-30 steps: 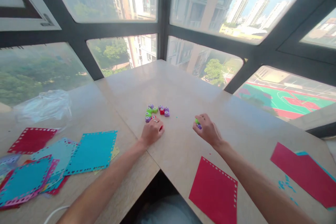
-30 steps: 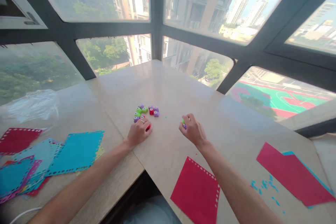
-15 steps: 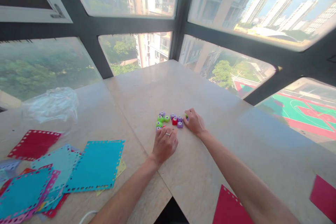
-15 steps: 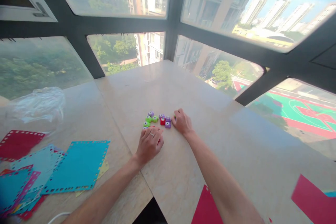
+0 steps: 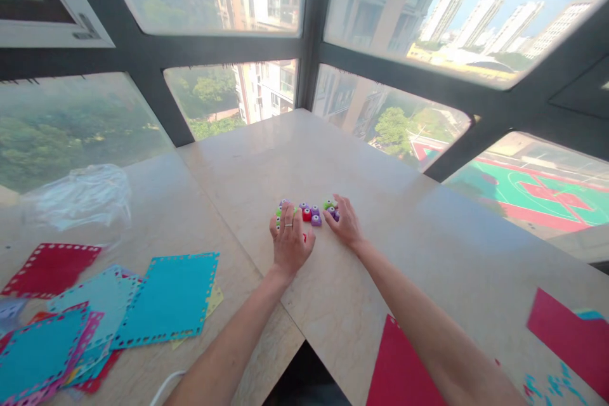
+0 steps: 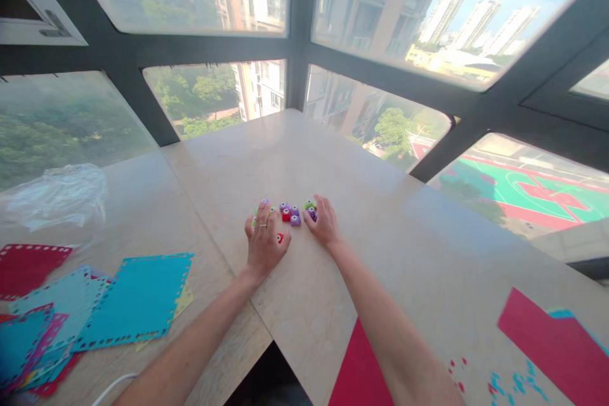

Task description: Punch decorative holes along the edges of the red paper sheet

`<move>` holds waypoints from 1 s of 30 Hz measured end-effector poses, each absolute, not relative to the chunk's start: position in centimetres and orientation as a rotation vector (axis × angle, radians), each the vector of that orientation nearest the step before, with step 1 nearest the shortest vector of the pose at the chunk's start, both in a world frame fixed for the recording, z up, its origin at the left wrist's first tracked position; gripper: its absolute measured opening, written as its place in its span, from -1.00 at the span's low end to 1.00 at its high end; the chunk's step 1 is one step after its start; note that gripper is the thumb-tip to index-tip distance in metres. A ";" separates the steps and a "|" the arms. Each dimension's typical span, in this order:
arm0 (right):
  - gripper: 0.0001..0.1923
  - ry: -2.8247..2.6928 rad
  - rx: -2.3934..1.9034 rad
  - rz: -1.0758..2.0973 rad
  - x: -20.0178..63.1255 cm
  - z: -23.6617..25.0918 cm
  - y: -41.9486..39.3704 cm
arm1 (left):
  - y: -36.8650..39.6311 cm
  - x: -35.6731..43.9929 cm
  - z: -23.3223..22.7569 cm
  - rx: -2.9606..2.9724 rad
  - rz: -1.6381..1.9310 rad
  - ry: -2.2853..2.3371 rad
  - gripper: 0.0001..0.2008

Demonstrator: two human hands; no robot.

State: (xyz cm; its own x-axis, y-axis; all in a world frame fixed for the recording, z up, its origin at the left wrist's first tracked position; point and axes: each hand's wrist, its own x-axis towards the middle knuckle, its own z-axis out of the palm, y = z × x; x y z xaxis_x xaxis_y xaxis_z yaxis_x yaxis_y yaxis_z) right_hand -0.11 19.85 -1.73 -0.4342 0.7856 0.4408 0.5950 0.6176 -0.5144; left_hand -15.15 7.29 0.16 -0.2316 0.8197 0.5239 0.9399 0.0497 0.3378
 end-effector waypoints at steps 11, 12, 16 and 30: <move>-0.53 -1.666 -1.172 0.629 10.9 0.7 15.5 | 8.4 -15.3 -0.3 -1.825 -0.860 -2.162 -0.56; -0.54 -1.647 -1.195 0.656 12.9 1.4 14.3 | 8.5 -15.3 -0.2 -1.845 -0.832 -2.155 -0.57; -0.60 -1.715 -1.333 0.735 21.8 3.9 7.1 | 8.4 -15.3 0.3 -1.900 -0.794 -2.110 -0.61; -0.61 -1.523 -1.911 0.377 32.9 4.0 -18.3 | 8.1 -14.2 0.7 -1.973 -1.093 -1.796 -0.50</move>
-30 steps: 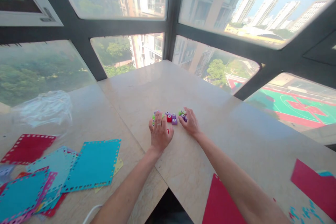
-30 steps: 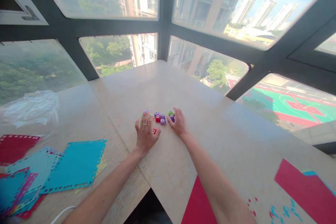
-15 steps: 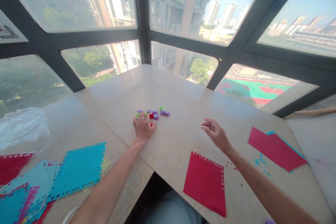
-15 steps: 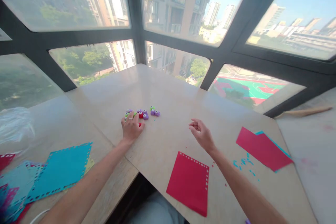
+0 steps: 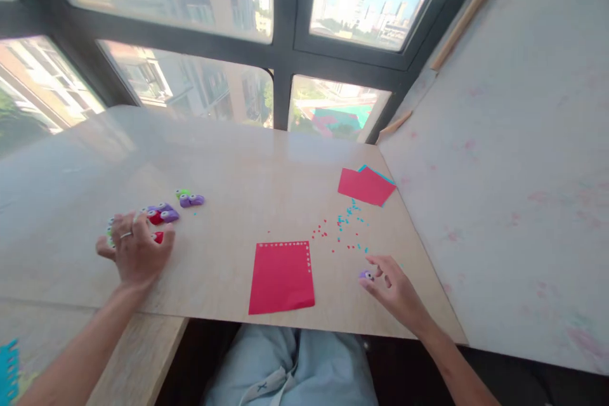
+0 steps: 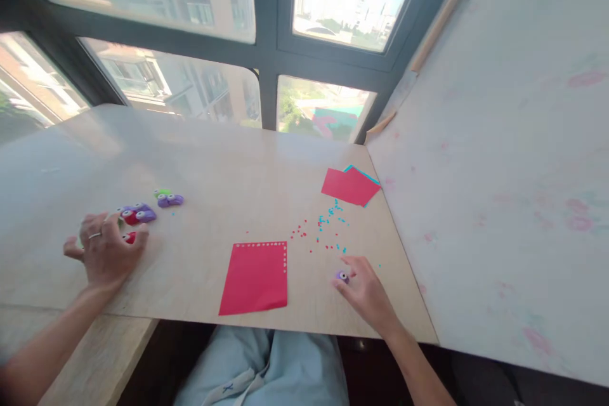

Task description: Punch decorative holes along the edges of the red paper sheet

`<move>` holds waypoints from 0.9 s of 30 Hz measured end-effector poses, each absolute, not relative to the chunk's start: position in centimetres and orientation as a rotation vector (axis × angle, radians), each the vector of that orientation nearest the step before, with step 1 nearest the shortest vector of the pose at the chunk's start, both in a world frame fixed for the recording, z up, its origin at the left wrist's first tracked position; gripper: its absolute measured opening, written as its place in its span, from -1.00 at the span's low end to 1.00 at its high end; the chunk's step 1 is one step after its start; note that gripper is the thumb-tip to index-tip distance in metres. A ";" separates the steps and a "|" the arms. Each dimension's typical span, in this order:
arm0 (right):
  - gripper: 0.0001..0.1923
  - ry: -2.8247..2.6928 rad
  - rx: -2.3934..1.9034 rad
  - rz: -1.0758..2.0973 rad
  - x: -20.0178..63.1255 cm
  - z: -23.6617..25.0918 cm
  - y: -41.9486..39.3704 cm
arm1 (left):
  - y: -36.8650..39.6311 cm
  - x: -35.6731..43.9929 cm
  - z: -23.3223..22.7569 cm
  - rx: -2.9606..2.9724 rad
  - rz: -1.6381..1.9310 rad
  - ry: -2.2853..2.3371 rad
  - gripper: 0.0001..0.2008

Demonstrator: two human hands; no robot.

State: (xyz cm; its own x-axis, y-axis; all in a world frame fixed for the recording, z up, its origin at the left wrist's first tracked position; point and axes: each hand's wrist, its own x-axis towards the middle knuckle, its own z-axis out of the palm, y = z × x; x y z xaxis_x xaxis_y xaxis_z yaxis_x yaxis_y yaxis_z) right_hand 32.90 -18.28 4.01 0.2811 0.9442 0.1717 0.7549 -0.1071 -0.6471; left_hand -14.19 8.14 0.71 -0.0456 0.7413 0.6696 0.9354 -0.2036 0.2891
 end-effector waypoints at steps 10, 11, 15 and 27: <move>-0.78 -1.441 -1.840 0.296 31.2 2.4 -18.0 | 3.2 -4.0 5.2 -2.341 -1.111 -1.471 -0.61; -0.76 -1.413 -1.823 0.291 30.8 2.9 -17.7 | 2.2 -2.5 6.0 -2.395 -1.143 -1.461 -0.65; -0.69 -1.355 -1.738 0.260 27.2 4.2 -16.7 | -2.6 2.8 8.2 -2.933 -1.252 -1.408 -0.70; -0.71 -1.649 -1.381 0.195 19.6 3.3 -15.5 | -9.1 4.9 7.6 -3.349 -1.615 -2.464 -0.80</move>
State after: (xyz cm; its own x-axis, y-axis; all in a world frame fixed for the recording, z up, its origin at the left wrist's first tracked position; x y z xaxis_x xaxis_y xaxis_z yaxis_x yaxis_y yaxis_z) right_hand 19.55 -15.47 3.35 0.0804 0.8346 0.5450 0.6846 0.3511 -0.6388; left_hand 4.90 -9.08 7.62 0.4550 0.8688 -0.1951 0.1674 0.1318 0.9770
